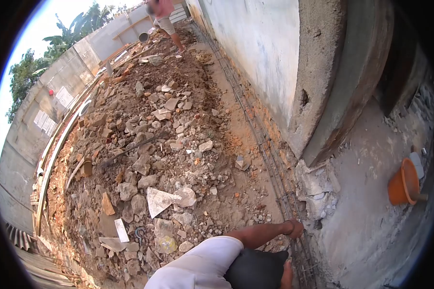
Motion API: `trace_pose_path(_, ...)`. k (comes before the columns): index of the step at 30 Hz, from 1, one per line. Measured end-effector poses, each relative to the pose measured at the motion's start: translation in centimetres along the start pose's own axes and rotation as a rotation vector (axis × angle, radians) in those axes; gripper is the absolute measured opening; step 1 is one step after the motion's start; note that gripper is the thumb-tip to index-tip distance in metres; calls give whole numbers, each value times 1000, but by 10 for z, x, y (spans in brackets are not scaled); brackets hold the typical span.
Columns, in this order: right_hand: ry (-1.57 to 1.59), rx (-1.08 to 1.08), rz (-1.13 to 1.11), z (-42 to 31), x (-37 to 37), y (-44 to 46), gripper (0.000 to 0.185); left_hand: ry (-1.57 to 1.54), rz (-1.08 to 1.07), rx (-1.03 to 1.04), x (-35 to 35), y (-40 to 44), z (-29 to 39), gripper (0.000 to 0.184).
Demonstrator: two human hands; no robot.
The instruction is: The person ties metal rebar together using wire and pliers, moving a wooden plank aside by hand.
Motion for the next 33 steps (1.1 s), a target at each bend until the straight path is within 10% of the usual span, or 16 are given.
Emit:
trace_pose_path(7, 199, 56, -48, 2, 7, -8, 77, -142, 283, -45, -5, -40, 15, 26)
trace_pose_path(9, 199, 74, -37, 2, 8, -11, 80, -255, 1159, -105, -1, -72, 28, 34)
trace_pose_path(10, 220, 95, 0, -1, 11, -14, 78, -257, 1159, -98, -4, -90, 37, 34)
trace_pose_path(12, 245, 115, 45, -6, 16, -17, 76, -1071, 284, -495, 4, -116, 48, 36)
trace_pose_path(18, 205, 73, -4, -10, 13, -11, 75, -2416, -435, -569, 60, -66, 79, 41)
trace_pose_path(25, 88, 17, 4, -16, 5, -6, 74, -1943, 31, -332, 113, -14, 66, 29)
trace_pose_path(27, 38, 0, 18, -15, 4, -5, 73, -2194, -47, -785, 61, -52, 86, 23)
trace_pose_path(33, -118, -61, 69, -17, -3, -5, 72, -1670, 71, -465, 164, 55, 65, 23)
Point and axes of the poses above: each hand's wrist, its own y-axis towards the middle knuckle, its own x-axis out of the palm, z = x × y, the point moved 2 cm from there along y, towards the middle knuckle, and after that the axes turned 6 degrees about -x, right-handed, at the moved point
